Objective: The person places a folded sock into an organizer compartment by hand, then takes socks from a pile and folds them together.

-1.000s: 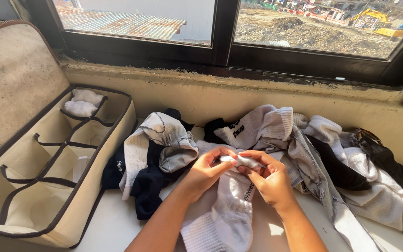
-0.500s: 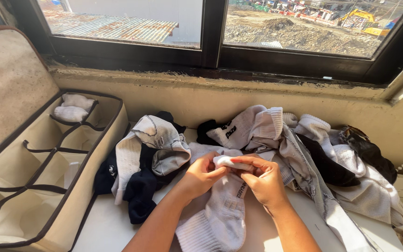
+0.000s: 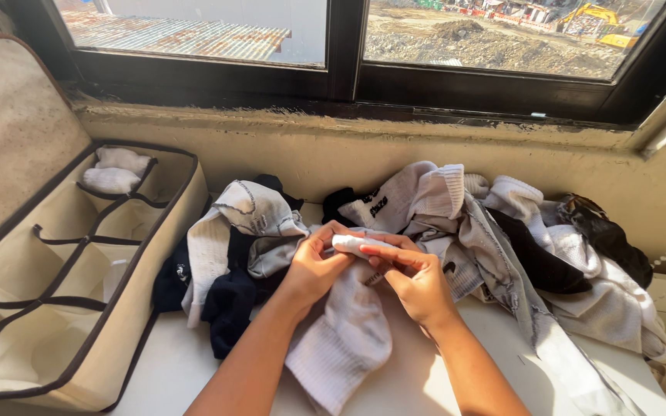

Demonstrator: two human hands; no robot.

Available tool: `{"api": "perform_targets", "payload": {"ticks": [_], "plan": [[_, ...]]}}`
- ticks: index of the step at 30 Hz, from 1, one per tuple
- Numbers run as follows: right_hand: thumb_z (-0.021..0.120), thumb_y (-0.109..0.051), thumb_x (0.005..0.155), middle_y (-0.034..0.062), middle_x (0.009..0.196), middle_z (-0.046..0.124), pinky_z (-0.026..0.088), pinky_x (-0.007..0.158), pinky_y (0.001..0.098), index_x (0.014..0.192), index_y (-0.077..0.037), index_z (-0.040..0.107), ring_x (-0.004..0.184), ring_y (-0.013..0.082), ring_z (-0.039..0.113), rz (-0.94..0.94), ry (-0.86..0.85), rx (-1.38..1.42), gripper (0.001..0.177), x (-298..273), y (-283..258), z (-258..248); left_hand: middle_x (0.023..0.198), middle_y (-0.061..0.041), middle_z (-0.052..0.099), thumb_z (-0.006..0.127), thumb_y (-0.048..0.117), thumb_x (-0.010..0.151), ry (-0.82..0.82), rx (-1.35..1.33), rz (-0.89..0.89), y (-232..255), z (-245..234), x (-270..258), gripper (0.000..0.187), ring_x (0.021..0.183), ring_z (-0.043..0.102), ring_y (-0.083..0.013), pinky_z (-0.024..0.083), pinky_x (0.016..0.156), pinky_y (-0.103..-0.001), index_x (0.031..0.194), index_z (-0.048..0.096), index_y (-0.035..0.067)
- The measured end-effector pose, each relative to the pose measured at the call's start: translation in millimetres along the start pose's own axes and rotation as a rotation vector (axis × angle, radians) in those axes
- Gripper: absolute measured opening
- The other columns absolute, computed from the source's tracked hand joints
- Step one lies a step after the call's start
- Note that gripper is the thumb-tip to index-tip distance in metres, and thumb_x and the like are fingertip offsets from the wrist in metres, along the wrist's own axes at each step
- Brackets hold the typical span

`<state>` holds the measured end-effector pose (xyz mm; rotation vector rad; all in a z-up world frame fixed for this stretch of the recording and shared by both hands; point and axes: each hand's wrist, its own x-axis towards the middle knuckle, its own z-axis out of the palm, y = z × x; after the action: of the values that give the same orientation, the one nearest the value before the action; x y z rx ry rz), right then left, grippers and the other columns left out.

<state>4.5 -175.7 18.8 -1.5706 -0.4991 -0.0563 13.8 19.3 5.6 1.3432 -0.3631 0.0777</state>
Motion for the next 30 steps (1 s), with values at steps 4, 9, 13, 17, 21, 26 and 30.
{"api": "perform_targets", "payload": {"ticks": [4,9,13,17,21,26,30], "plan": [[0.059,0.010,0.093,0.0072,0.128,0.069,0.053,0.089,0.0256,0.116,0.001,0.077,0.100,0.0118,0.066,-0.116,-0.030,0.028,0.031,20.5,4.8,8.4,0.107,-0.006,0.073,0.066,-0.001,0.090,0.055,-0.053,-0.014,-1.9,-9.5,4.8,0.019,0.100,0.066,-0.0100,0.052,0.090,-0.025,0.107,0.070,0.004],[0.060,0.009,0.091,0.0075,0.118,0.073,0.056,0.085,0.0245,0.130,-0.008,0.068,0.095,0.0099,0.069,0.184,-0.015,0.188,0.044,39.0,0.9,16.3,0.108,-0.005,0.073,0.066,0.001,0.093,0.069,-0.166,0.016,-5.4,-25.2,8.6,0.021,0.101,0.067,-0.0110,0.053,0.092,-0.027,0.114,0.070,0.004],[0.067,0.010,0.090,0.0085,0.109,0.075,0.057,0.080,0.0279,0.126,-0.001,0.070,0.092,0.0117,0.070,0.175,-0.024,0.190,0.038,40.0,7.8,19.0,0.107,-0.006,0.074,0.068,-0.001,0.093,0.095,-0.137,0.037,-11.3,-30.2,10.4,0.019,0.101,0.068,-0.0129,0.054,0.091,-0.028,0.112,0.071,0.000],[0.057,0.013,0.088,0.0072,0.111,0.075,0.058,0.088,0.0274,0.124,0.000,0.071,0.099,0.0128,0.072,0.176,0.000,0.293,0.041,35.5,6.1,7.8,0.106,-0.006,0.074,0.068,0.004,0.092,0.114,-0.197,-0.113,-24.6,-19.0,15.1,0.025,0.096,0.068,-0.0129,0.055,0.087,-0.027,0.117,0.069,0.002],[0.053,0.017,0.084,0.0094,0.109,0.077,0.058,0.089,0.0255,0.119,-0.001,0.074,0.099,0.0139,0.074,0.133,0.040,0.119,0.045,34.0,2.6,3.7,0.110,-0.009,0.074,0.065,0.016,0.096,0.129,-0.161,-0.276,-31.2,-15.4,13.4,0.029,0.097,0.069,-0.0136,0.055,0.086,-0.027,0.120,0.067,-0.002],[0.052,0.019,0.080,0.0080,0.104,0.078,0.056,0.084,0.0237,0.114,-0.001,0.077,0.095,0.0132,0.075,0.087,0.054,-0.002,0.047,34.3,4.7,4.3,0.115,-0.008,0.072,0.064,0.023,0.095,0.102,-0.019,-0.304,-16.2,-12.1,7.4,0.039,0.101,0.066,-0.0124,0.053,0.088,-0.027,0.127,0.064,0.001],[0.058,0.016,0.084,0.0058,0.101,0.077,0.055,0.080,0.0231,0.115,-0.003,0.077,0.090,0.0102,0.071,0.059,0.087,-0.027,0.040,35.3,3.4,1.4,0.117,-0.006,0.070,0.075,0.025,0.086,0.004,0.252,-0.315,-1.4,-2.6,1.6,0.052,0.104,0.065,-0.0134,0.052,0.091,-0.028,0.133,0.059,0.007]]}}
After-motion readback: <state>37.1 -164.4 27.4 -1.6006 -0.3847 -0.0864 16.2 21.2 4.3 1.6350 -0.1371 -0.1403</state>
